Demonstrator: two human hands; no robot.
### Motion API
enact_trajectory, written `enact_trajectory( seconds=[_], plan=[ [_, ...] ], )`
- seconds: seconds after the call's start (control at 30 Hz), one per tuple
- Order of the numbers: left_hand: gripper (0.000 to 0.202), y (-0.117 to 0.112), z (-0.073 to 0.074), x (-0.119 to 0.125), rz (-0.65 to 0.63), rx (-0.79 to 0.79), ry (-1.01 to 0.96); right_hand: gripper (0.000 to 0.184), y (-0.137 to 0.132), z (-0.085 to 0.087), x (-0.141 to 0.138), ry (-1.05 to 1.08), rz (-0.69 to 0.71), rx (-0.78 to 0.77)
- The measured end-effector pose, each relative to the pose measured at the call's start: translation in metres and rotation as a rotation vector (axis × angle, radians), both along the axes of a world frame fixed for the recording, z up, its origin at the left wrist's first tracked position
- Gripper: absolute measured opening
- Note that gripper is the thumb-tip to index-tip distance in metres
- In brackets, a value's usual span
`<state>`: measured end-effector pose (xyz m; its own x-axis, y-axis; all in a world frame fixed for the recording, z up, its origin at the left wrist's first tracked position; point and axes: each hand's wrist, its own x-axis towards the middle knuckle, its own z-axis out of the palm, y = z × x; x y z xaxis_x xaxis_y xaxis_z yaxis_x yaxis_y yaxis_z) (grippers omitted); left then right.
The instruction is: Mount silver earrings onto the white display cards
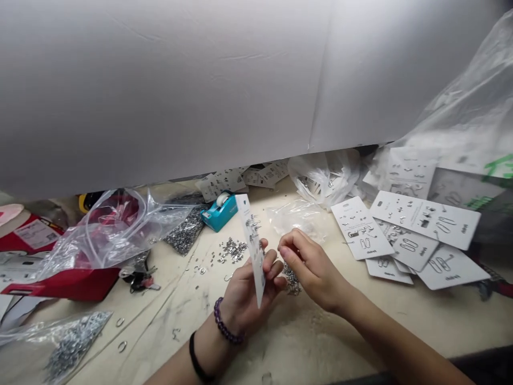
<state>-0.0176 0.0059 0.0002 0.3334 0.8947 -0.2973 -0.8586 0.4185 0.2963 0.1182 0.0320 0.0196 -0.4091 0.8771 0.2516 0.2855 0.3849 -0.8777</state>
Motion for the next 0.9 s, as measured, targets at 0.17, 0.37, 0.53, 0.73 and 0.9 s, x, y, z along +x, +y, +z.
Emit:
enact_trajectory(
  seconds=[0.17, 0.37, 0.53, 0.73, 0.9],
  plan=[
    [0.021, -0.001, -0.010, -0.004, 0.034, -0.003, 0.021, 0.012, -0.003, -0.007, -0.008, 0.134, -0.028, -0.103],
    [0.021, -0.008, -0.015, -0.006, 0.035, 0.050, 0.032, 0.012, -0.010, -0.015, -0.015, 0.184, -0.016, -0.093],
    [0.018, -0.011, -0.016, -0.006, 0.018, 0.073, 0.067, 0.015, -0.012, -0.016, -0.016, 0.124, -0.006, -0.005],
    [0.018, -0.011, -0.015, -0.007, -0.014, 0.090, 0.063, 0.012, -0.012, -0.017, -0.014, 0.063, -0.002, 0.090],
    [0.018, -0.012, -0.015, -0.008, 0.005, 0.066, 0.047, 0.010, -0.011, -0.019, -0.013, 0.067, 0.011, 0.123]
  ],
)
